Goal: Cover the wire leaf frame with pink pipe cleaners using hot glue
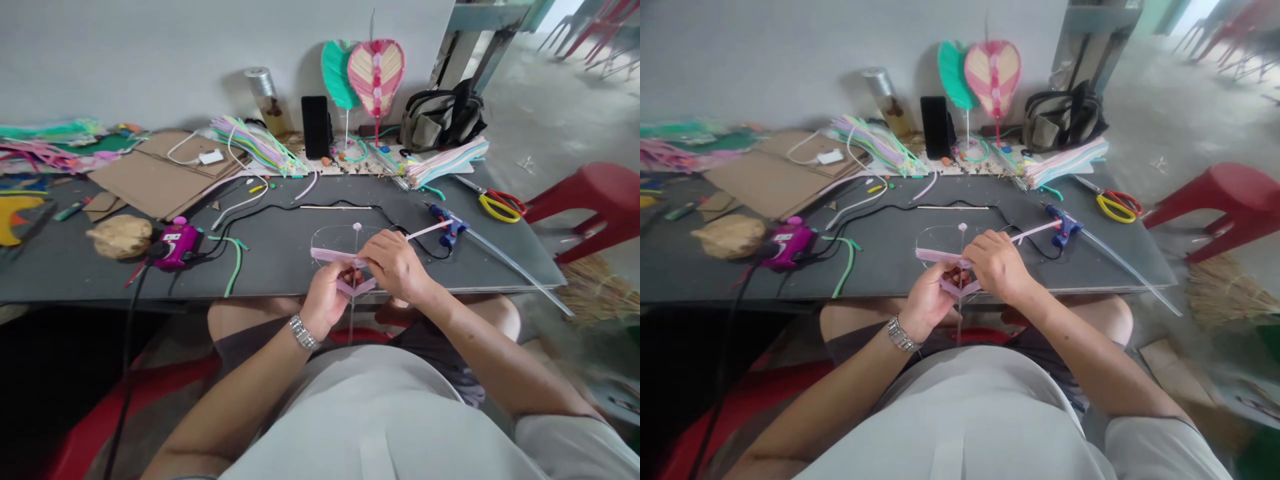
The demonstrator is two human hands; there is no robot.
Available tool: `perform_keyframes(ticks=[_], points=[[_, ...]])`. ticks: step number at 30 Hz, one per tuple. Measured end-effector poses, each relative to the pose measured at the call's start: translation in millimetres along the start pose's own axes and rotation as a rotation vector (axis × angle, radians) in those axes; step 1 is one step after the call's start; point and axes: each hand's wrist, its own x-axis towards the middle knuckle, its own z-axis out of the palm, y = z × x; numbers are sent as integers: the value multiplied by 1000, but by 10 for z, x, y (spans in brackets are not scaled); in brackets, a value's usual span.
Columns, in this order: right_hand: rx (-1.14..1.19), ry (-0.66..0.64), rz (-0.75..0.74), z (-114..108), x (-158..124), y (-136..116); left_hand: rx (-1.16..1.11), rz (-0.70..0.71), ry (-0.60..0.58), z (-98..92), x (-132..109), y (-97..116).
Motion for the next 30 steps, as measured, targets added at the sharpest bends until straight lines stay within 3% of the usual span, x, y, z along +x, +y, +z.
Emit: perform_keyframes(ticks=[10,20,30], points=[[7,-140,21,-46,104,-58,-17,58,17,-14,-9,9],[-122,-262,-77,-134,192,-93,69,47,65,-4,-35,45],[-152,-254,-132,-241,279,-92,103,141,38,18,-49,75]])
